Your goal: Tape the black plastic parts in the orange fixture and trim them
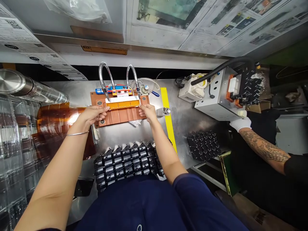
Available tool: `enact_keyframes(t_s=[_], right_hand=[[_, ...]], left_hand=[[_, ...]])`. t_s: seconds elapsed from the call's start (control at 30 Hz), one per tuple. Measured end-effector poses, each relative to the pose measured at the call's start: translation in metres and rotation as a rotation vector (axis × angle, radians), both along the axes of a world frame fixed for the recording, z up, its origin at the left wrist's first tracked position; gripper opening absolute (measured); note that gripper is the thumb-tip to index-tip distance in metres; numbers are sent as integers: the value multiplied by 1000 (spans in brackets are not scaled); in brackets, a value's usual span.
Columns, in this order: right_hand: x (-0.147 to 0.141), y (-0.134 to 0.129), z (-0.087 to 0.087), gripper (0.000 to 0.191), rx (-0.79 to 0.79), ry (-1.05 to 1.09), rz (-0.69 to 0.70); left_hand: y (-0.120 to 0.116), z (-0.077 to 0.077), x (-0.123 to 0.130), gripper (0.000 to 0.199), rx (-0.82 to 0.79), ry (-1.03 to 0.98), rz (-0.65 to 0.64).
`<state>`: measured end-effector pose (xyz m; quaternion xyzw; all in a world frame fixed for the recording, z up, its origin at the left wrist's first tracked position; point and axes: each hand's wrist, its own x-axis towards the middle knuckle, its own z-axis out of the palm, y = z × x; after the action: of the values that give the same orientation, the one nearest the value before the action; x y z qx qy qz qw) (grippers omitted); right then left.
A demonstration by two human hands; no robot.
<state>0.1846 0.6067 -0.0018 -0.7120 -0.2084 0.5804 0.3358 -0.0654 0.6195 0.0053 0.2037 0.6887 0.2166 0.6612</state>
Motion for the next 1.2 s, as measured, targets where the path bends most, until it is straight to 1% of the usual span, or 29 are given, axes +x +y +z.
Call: enact_keyframes(t_s=[0.07,0.1,0.17,0.2,0.23,0.27,0.33,0.37,0.4,0.43,0.47,0.5,0.57,0.63,0.7,0.73,0.77,0.83,0.9,0.93,1.0,1.07,1.13,1.2], right_hand=[[8,-2,3,28,-52,33,62],[16,-7,6,28,-45,38,84],[38,-30,10,24,42,-9,112],[52,-49,12,22,109,-65,114],[68,-73,14,25,167,-155,115],[85,-100,15,30,209,-291,99],[117,-160,13,43,213,-548,70],[129,-189,11,53,172,-603,88],[139,-216,7,62,119,-608,99],[146,-240,3,68,80,-561,126],[150,-259,-1,67,60,-502,139],[153,-274,-5,62,37,-459,135],[157,-287,-12,52,24,-421,108],[161,-282,-11,48,36,-446,63],[162,-261,-2,46,88,-522,68],[158,-245,7,45,134,-593,112],[151,-228,16,44,195,-680,188],[126,-188,37,43,363,-868,435],[86,-147,52,47,520,-940,691],[64,-127,57,48,603,-953,806],[19,-95,56,44,775,-959,1027],[-18,-74,47,40,886,-980,1195],[-43,-65,31,38,946,-1004,1305],[-54,-63,15,36,983,-1006,1355]], left_hand=[[3,2,-5,14,-32,-17,-52],[3,3,-6,12,-35,-29,-55],[-2,7,-9,8,-1,-47,-53],[-7,9,-11,6,28,-55,-44],[-13,12,-12,5,58,-56,-29],[-21,14,-14,4,85,-51,-9],[-38,18,-16,3,119,-25,50],[-47,19,-16,5,123,-14,82],[-55,20,-15,7,119,-8,108],[-62,21,-14,8,112,-5,130],[-68,22,-11,9,105,-7,149],[-73,22,-8,10,99,-13,164],[-81,24,-2,10,101,-26,174],[-86,26,2,9,131,-22,165],[-91,28,4,8,178,16,153],[-93,29,4,7,209,45,145],[-96,30,4,6,243,74,130],[-101,32,5,9,327,130,87],[-106,35,9,16,444,217,35],[-108,37,12,21,522,295,11],[-111,39,18,28,731,513,-52],[-112,36,21,31,970,705,-192],[-111,26,22,31,1154,785,-393],[-110,11,22,32,1239,823,-555]])
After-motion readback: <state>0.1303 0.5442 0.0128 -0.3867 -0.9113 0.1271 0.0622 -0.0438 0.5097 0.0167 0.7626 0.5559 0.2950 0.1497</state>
